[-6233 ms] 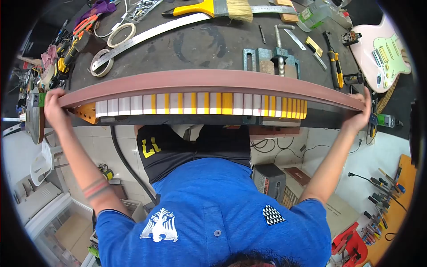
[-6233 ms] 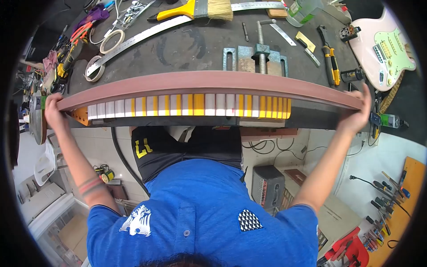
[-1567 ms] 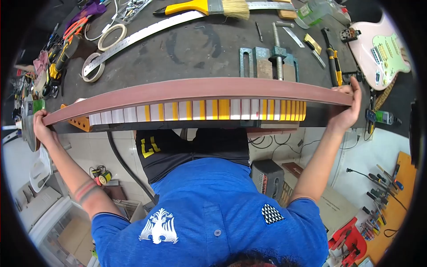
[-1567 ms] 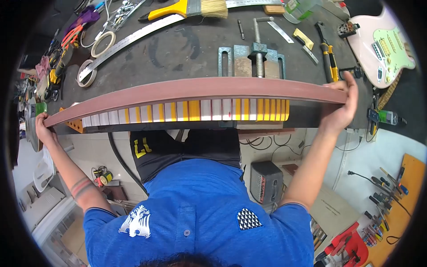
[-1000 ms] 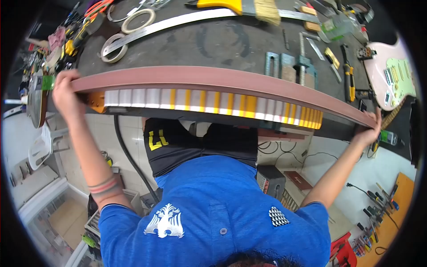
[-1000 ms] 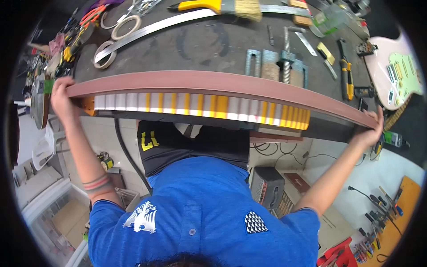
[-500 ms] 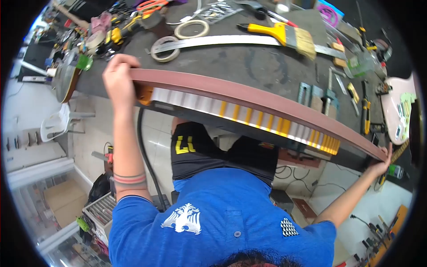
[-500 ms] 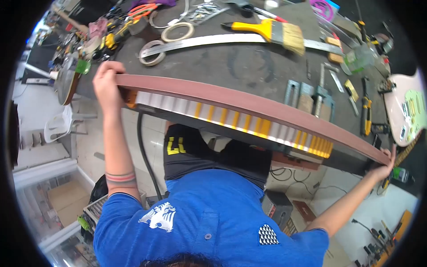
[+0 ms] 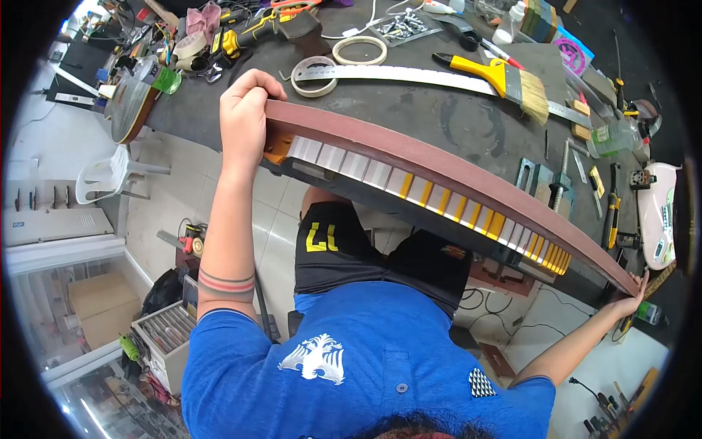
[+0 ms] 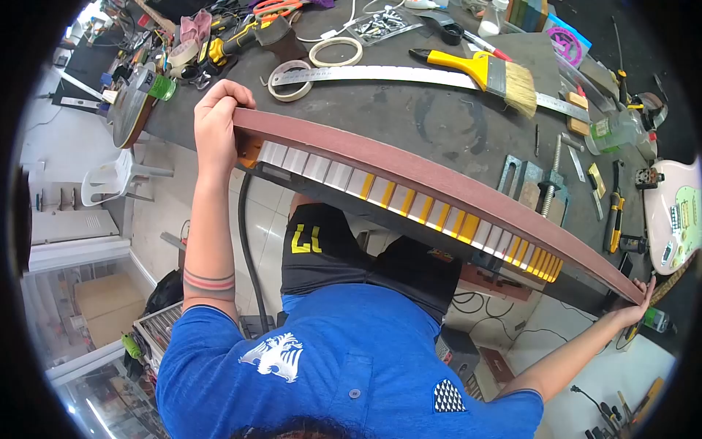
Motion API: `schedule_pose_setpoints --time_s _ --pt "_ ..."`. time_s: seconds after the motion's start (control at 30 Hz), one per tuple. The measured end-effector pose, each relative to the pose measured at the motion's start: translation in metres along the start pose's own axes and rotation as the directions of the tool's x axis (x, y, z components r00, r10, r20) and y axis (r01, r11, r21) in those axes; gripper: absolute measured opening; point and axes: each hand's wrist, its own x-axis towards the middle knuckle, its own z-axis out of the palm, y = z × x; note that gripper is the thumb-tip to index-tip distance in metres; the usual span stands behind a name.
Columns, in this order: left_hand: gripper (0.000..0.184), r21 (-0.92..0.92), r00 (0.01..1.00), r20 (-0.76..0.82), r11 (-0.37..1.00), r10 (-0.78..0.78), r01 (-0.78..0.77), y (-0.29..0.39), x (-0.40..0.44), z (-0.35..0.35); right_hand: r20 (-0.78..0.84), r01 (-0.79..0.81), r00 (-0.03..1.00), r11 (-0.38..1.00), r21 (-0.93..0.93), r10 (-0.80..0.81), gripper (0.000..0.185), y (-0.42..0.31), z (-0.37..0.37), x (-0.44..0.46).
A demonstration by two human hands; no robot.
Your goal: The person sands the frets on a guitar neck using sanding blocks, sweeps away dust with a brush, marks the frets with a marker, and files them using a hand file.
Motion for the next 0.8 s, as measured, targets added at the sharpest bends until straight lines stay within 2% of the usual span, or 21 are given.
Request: schedule_pose_setpoints --time_s 0.03,0.1,0.17,0.23,0.3,0.33,0.37,0.43,0.53,0.57,0.6,0.63,0.67,0.7,0.77,0.8 --pt "0.02 -0.04 0.999 0.048 0.999 -0.021 0.023 0.001 -0.001 -0.001 -0.094 -0.01 0.996 1.0 -0.012 0.009 0.054 -0.007 0.02 -0.01" --pt "0.02 0.097 0.998 -0.063 0.995 0.011 -0.004 -0.021 0.024 -0.051 0.172 0.008 0.985 0.996 0.09 -0.023 0.052 0.021 0.028 -0.022" --pt "0.019 0.09 0.982 -0.191 0.996 0.0 0.017 -0.074 0.06 -0.125 0.295 -0.043 0.956 0.993 0.108 0.009 0.05 0.007 0.084 -0.094" --pt "0.018 -0.088 0.953 -0.272 0.99 -0.131 0.111 -0.12 0.083 -0.182 0.362 -0.107 0.932 0.975 0.195 0.03 0.05 -0.011 0.116 -0.147" --pt "0.017 -0.157 0.962 -0.251 0.985 -0.109 0.071 -0.106 0.074 -0.146 0.383 -0.048 0.924 0.985 0.167 -0.02 0.051 -0.009 0.085 -0.113" --pt "0.017 -0.12 0.98 -0.192 0.992 -0.056 0.033 -0.086 0.062 -0.108 0.398 -0.022 0.916 0.988 0.154 -0.042 0.052 -0.007 0.068 -0.09" --pt "0.017 -0.023 0.987 -0.156 0.999 -0.027 0.024 -0.061 0.047 -0.066 0.276 -0.002 0.961 0.997 0.08 -0.02 0.051 -0.004 0.048 -0.06" --pt "0.019 -0.166 0.999 -0.03 0.986 -0.012 0.007 -0.017 0.013 -0.006 0.08 -0.015 0.997 0.997 0.078 0.009 0.05 0.001 0.017 -0.01" --pt "0.021 0.086 0.999 0.01 0.996 0.031 -0.032 -0.03 0.021 -0.044 0.124 -0.054 0.992 0.985 0.165 0.034 0.048 0.012 0.023 -0.011" --pt "0.022 0.188 0.999 -0.034 0.982 0.035 -0.028 -0.045 0.035 -0.077 0.106 -0.005 0.994 0.998 0.069 -0.002 0.045 -0.01 0.068 -0.068" --pt "0.021 0.151 0.997 -0.067 0.988 0.03 -0.019 -0.082 0.055 -0.122 0.262 -0.054 0.965 0.982 0.179 0.005 0.044 0.0 0.075 -0.086" --pt "0.021 0.015 0.978 -0.203 0.999 -0.043 0.047 -0.114 0.071 -0.161 0.231 -0.026 0.973 0.992 0.122 -0.003 0.044 -0.013 0.108 -0.131" --pt "0.02 -0.031 0.964 -0.236 0.993 -0.119 0.115 -0.147 0.089 -0.207 0.323 -0.057 0.946 0.98 0.189 -0.007 0.045 -0.013 0.115 -0.153" --pt "0.019 -0.05 0.954 -0.274 0.992 -0.125 0.116 -0.152 0.095 -0.214 0.391 -0.038 0.919 0.98 0.196 -0.042 0.048 -0.017 0.113 -0.16" --pt "0.017 -0.107 0.973 -0.192 0.988 -0.128 0.109 -0.134 0.085 -0.17 0.39 -0.004 0.92 0.992 0.125 -0.045 0.049 -0.012 0.078 -0.123" --pt "0.016 -0.024 0.989 -0.142 0.999 -0.044 0.041 -0.099 0.068 -0.12 0.306 0.034 0.95 0.996 0.086 -0.059 0.049 -0.01 0.06 -0.098"
